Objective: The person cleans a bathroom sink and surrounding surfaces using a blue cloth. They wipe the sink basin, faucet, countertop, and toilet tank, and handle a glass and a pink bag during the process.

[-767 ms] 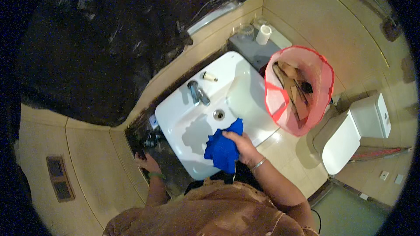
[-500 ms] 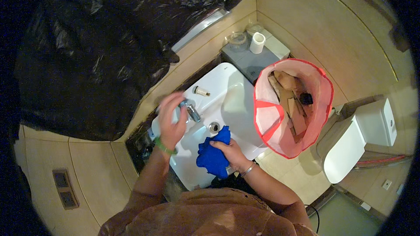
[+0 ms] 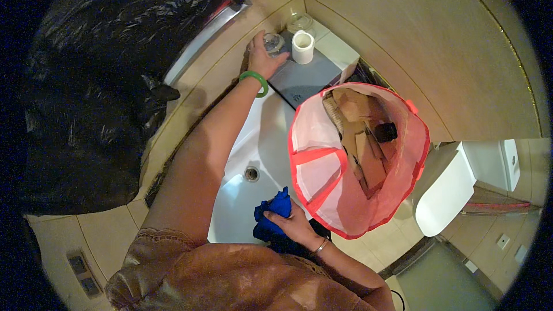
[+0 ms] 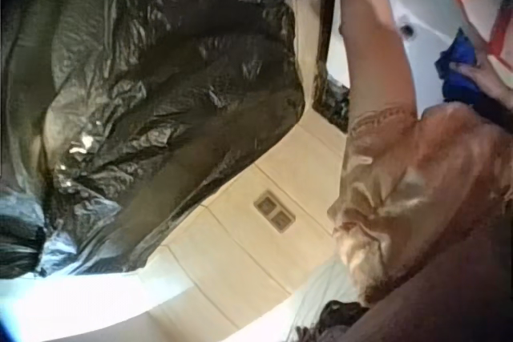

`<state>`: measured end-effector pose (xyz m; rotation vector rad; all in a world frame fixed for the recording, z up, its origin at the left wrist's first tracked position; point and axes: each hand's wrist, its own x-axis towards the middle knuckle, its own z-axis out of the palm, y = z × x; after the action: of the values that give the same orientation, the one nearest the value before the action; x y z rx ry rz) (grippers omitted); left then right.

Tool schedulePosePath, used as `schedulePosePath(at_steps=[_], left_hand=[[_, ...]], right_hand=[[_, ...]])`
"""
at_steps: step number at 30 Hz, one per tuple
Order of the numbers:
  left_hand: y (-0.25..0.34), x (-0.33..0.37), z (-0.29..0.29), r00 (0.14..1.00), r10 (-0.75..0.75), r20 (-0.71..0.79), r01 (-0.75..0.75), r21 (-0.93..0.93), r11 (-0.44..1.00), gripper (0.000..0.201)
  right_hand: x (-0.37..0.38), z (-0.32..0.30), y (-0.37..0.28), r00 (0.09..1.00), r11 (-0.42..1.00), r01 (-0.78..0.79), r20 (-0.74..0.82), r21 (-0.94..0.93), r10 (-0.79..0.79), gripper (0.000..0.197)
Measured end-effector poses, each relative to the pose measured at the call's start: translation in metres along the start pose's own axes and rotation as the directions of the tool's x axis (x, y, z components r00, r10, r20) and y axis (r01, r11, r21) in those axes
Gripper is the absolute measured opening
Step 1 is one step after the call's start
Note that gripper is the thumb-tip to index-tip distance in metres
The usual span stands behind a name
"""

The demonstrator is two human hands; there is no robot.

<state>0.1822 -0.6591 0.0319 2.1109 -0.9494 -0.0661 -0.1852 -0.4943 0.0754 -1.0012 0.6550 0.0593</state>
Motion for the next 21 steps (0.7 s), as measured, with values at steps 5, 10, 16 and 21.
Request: schedulePosePath(at_steps=[5, 10, 16, 21], left_hand=[[-0.007, -0.007, -0.007, 0.984, -0.141, -0.105, 0.107, -0.276, 0.955, 0.096], [0.043, -0.058, -0.074, 0.962, -0.248, -0.113, 0.103, -0.690, 0.717, 0.091], [0.079, -0.204, -0.186, 0.978, -0.164, 0.128, 0.206, -0.712, 0.672, 0.069], [0.091, -0.301, -0.208, 0.919, -0.316, 0.237, 0.352, -0.855, 0.380, 0.053]], right_hand=[[-0.001, -0.004, -0.001, 0.999, 0.994, -0.003, 0.044, -0.114, 0.008, 0.034], [-0.006, 0.015, -0.018, 0.992, 0.989, 0.104, -0.058, -0.106, -0.110, 0.034], [-0.023, 0.050, -0.064, 0.508, 0.643, 0.689, -0.410, -0.335, -0.758, 0.047], [-0.042, 0.102, -0.116, 0.485, 0.059, 0.667, 0.373, -0.743, -0.791, 0.073]])
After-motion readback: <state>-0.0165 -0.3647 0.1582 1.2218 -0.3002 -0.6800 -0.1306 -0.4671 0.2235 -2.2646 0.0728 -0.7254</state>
